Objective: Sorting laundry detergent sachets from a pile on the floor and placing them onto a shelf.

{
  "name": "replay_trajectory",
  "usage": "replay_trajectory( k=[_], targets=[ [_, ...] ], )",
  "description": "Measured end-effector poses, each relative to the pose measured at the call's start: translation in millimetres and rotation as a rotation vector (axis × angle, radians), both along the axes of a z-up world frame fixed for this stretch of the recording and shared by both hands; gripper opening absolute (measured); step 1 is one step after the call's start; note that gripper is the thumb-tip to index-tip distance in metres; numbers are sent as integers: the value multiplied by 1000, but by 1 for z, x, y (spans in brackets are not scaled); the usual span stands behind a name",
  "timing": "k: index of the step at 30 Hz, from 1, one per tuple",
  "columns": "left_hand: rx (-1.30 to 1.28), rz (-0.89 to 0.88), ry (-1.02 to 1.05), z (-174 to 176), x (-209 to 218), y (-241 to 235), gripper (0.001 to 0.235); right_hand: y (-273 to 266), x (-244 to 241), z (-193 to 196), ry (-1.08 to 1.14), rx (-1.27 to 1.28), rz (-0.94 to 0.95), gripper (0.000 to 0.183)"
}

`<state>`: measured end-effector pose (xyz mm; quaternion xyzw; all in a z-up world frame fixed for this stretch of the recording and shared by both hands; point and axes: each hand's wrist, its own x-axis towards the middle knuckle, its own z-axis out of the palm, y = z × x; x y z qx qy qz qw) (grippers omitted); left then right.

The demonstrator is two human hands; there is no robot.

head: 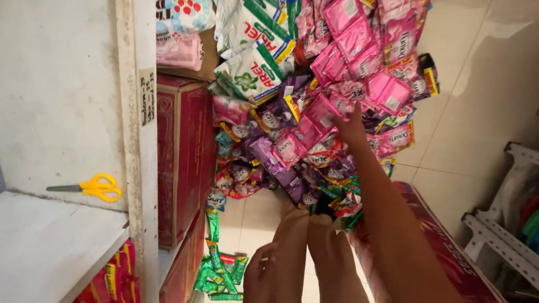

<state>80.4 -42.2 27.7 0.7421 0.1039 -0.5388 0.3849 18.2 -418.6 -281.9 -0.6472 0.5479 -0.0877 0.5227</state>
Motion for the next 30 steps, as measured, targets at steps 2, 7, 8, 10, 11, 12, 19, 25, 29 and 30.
replay_trajectory(
  k=[2,7,8,10,11,12,19,25,29,30],
  targets=[
    [11,-51,-25,2,8,-15,32,3,20,-19,47,292,-151,58],
    [35,-101,-114,-27,22,-26,36,75,56,42,-99,43,-23,11],
    [4,-100,-150,-35,28,-29,41,88,67,76,-55,-156,60,4],
    [-63,-132,-238,-15,55,-67,57,121,63,157,-130,-82,63,4],
    [-121,-164,-325,-4,68,-86,74,138,61,197,-206,2,68,4],
    [-118,-160,-322,0,71,-90,74,159,50,217,-203,4,72,4],
    [-426,-522,-765,-14,63,-86,108,167,12,334,-528,615,172,5],
    [-547,-521,-464,33,59,-108,120,103,-49,314,-769,1062,-2,36],
    [-700,-105,-6,10,32,-119,121,106,-99,279,-1331,1217,-350,71],
    [-701,-101,-13,3,17,-116,121,110,-107,272,-1331,1222,-343,71]
  ],
)
